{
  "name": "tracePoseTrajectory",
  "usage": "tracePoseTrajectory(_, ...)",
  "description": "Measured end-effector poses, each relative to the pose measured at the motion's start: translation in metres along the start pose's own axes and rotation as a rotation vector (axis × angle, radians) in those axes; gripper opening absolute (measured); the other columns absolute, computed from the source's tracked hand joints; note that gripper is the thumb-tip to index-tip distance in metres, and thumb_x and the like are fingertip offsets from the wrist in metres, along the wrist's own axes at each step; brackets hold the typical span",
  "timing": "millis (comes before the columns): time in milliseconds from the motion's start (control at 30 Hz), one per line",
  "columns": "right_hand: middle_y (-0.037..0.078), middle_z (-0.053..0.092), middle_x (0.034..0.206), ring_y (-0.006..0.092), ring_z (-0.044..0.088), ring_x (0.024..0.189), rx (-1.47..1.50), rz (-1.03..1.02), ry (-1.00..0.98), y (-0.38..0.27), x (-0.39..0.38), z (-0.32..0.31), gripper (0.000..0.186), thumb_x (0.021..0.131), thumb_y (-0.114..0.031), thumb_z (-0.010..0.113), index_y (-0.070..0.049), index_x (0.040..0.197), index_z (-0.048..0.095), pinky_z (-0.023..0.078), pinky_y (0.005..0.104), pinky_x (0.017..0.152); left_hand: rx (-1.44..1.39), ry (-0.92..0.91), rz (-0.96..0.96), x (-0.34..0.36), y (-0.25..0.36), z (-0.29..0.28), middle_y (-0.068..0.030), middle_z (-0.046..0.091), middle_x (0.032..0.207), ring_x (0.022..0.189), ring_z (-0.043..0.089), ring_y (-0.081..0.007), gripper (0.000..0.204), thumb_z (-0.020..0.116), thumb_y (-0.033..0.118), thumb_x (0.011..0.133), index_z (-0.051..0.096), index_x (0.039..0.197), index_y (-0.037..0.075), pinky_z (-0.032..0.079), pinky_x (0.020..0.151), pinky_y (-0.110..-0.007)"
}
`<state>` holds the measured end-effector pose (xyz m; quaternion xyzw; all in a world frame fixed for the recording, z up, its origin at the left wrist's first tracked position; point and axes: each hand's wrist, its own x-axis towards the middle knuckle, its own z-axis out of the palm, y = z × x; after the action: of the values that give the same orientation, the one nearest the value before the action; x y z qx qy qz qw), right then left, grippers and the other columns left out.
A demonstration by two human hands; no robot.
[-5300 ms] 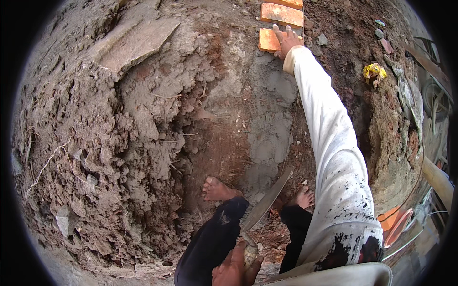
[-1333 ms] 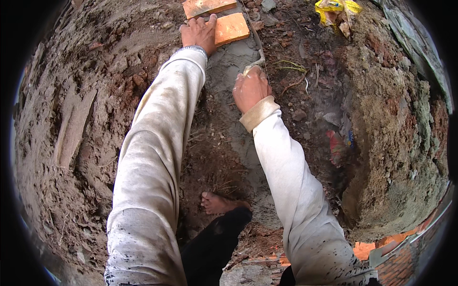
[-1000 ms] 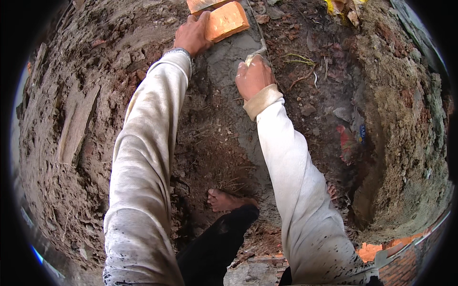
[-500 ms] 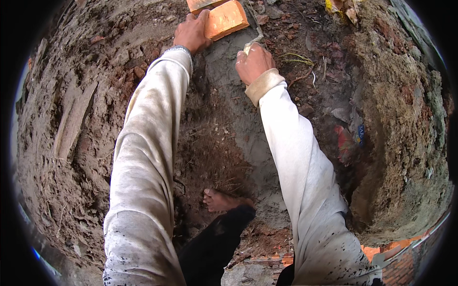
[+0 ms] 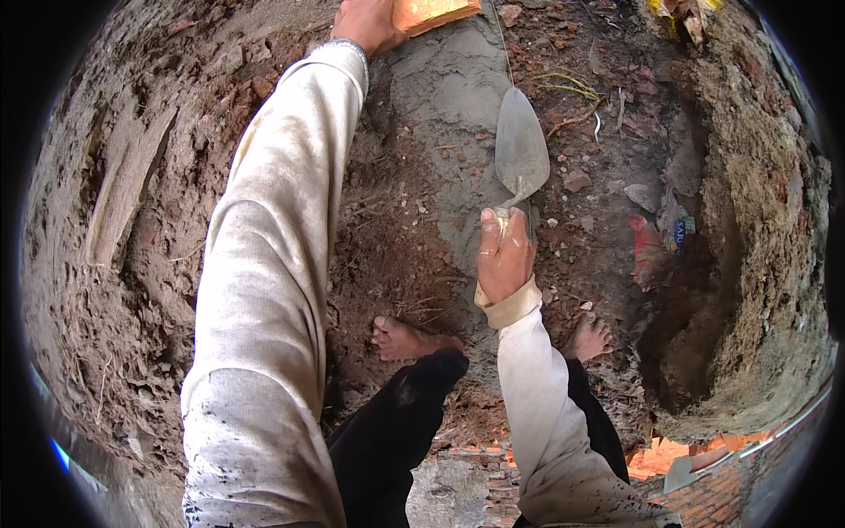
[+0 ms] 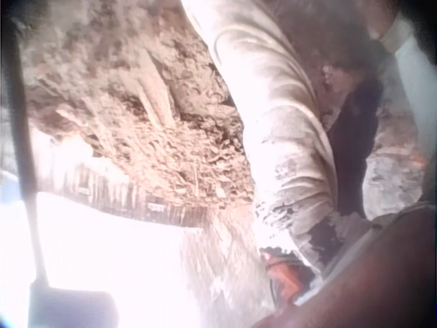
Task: The person scoops cement from a bucket using a trowel and spreads it into a trench. They then place bricks into the trench and tap them into place with the trowel.
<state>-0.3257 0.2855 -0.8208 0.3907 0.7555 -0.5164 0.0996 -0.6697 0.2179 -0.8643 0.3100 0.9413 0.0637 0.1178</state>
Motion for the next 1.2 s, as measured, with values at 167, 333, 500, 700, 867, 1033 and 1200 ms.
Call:
tracePoseTrajectory(167,0.028,0.063,0.080,0.0502,0.059,0.078,0.082,0.029,-0.152,0.020,0.016,0.005,0.035,0.097,-0.031,0.051,0.004,0.097,0.051,0.046,0.0509,0.067,-0.038,-0.071,-0.052,0.003,0.005,-0.003,-0.0270,0.051,0.123,0.104,0.057,-0.0458,0.068,0.069,0.022,0.072,0.042,0.133,0.010,0.048,0.090,-0.049)
tracePoseTrajectory(333,0.008,0.057,0.068,0.0145,0.054,0.046,0.127,0.062,-0.386,0.031,0.022,0.027,0.029,0.098,-0.028,0.050,0.001,0.098,0.054,0.043,0.0306,0.043,-0.036,-0.023,-0.016,0.005,-0.001,0.007,-0.0266,0.053,0.121,0.103,0.058,-0.0452,0.069,0.069,0.023,0.072,0.042,0.134,0.010,0.048,0.089,-0.049)
tracePoseTrajectory(500,0.004,0.056,0.070,0.0124,0.052,0.046,0.525,0.267,-0.535,0.015,0.036,0.016,0.028,0.099,-0.029,0.049,-0.002,0.101,0.056,0.041,0.0276,0.042,0.002,-0.079,-0.001,0.010,0.006,0.001,-0.0268,0.053,0.120,0.101,0.059,-0.0454,0.072,0.070,0.023,0.071,0.042,0.136,0.010,0.049,0.088,-0.049)
tracePoseTrajectory(700,0.003,0.055,0.073,0.0111,0.052,0.047,0.872,0.366,-0.611,0.004,0.025,-0.003,0.041,0.094,-0.037,0.053,-0.001,0.115,0.055,0.041,0.0251,0.041,0.142,-0.035,-0.023,0.009,-0.013,0.015,-0.0224,0.052,0.129,0.109,0.060,-0.0393,0.091,0.080,0.031,0.066,0.034,0.143,0.020,0.047,0.096,-0.048)
tracePoseTrajectory(867,0.016,0.059,0.076,0.0263,0.059,0.053,0.528,0.104,-0.253,-0.035,0.060,0.001,0.031,0.090,-0.027,0.055,0.001,0.103,0.053,0.047,0.0381,0.051,0.033,-0.002,-0.037,0.004,-0.022,0.020,-0.0200,0.053,0.127,0.112,0.058,-0.0392,0.089,0.079,0.031,0.066,0.035,0.143,0.022,0.046,0.096,-0.048)
tracePoseTrajectory(1033,0.029,0.061,0.087,0.0489,0.060,0.082,-0.023,-0.259,0.149,-0.066,0.110,0.007,0.028,0.090,-0.021,0.054,0.005,0.097,0.048,0.047,0.0522,0.074,0.006,-0.071,-0.072,0.005,-0.002,0.016,-0.0233,0.045,0.137,0.114,0.057,-0.0410,0.087,0.077,0.024,0.068,0.034,0.144,0.022,0.046,0.099,-0.046)
tracePoseTrajectory(1200,0.031,0.061,0.088,0.0491,0.061,0.084,0.050,-0.182,-0.026,-0.056,0.074,0.006,0.027,0.090,-0.019,0.054,0.007,0.098,0.049,0.047,0.0520,0.075,0.046,-0.045,-0.107,0.000,-0.010,0.014,-0.0223,0.050,0.130,0.113,0.058,-0.0410,0.087,0.077,0.025,0.068,0.034,0.144,0.021,0.045,0.100,-0.045)
